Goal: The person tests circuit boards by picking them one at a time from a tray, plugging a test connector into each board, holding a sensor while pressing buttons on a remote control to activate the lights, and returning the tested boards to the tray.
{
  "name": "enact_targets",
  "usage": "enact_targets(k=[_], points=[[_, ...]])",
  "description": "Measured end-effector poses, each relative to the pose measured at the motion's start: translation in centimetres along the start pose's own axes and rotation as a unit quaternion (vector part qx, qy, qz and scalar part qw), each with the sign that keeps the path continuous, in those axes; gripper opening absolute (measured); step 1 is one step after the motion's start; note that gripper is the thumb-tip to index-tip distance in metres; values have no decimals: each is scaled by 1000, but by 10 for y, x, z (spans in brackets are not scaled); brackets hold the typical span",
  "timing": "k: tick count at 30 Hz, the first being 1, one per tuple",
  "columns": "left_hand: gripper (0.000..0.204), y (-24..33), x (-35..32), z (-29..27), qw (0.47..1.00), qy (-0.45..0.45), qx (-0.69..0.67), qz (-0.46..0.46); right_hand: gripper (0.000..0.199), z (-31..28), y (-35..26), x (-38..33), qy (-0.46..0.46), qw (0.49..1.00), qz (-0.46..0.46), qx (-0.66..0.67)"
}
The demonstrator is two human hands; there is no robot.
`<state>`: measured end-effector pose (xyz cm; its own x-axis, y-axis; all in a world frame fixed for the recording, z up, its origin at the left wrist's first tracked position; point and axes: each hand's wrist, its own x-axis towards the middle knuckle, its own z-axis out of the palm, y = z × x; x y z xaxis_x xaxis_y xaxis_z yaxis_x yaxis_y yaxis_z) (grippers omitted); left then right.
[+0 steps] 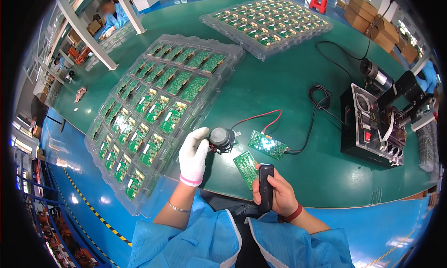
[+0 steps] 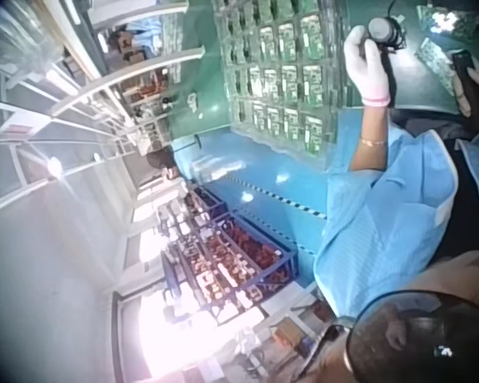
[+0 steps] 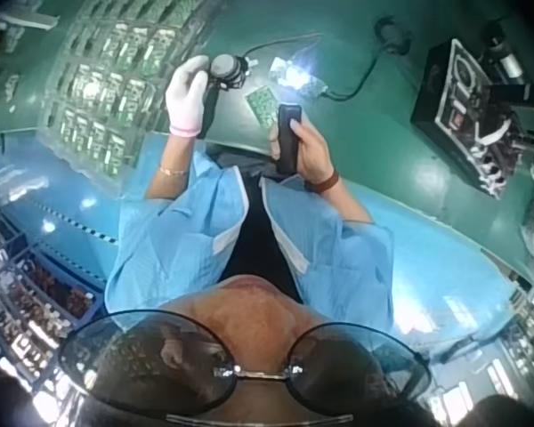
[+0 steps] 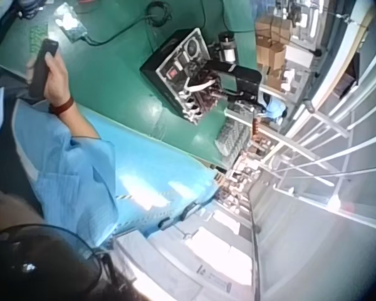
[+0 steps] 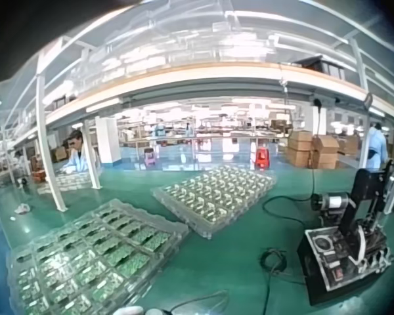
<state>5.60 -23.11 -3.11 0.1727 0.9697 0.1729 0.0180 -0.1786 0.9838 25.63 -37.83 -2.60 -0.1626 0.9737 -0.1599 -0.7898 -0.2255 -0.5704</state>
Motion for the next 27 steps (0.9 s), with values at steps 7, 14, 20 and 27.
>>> enact_targets(k=[7,14,20,27], points=[[31,1,0,0,1000,0,6,1,43,3,2,-4,-27,988,-4,-151],[31,3,1,0,1000,2,22,3,44,1,0,1,-13,999,11,-41],[30,3,2,3,1000,8,10,-3,46,0,-2,1,-15,999,7,-42],[31,-1,1,0,1000,2,-2,4,43,2,4,-2,-2,992,-31,-123]])
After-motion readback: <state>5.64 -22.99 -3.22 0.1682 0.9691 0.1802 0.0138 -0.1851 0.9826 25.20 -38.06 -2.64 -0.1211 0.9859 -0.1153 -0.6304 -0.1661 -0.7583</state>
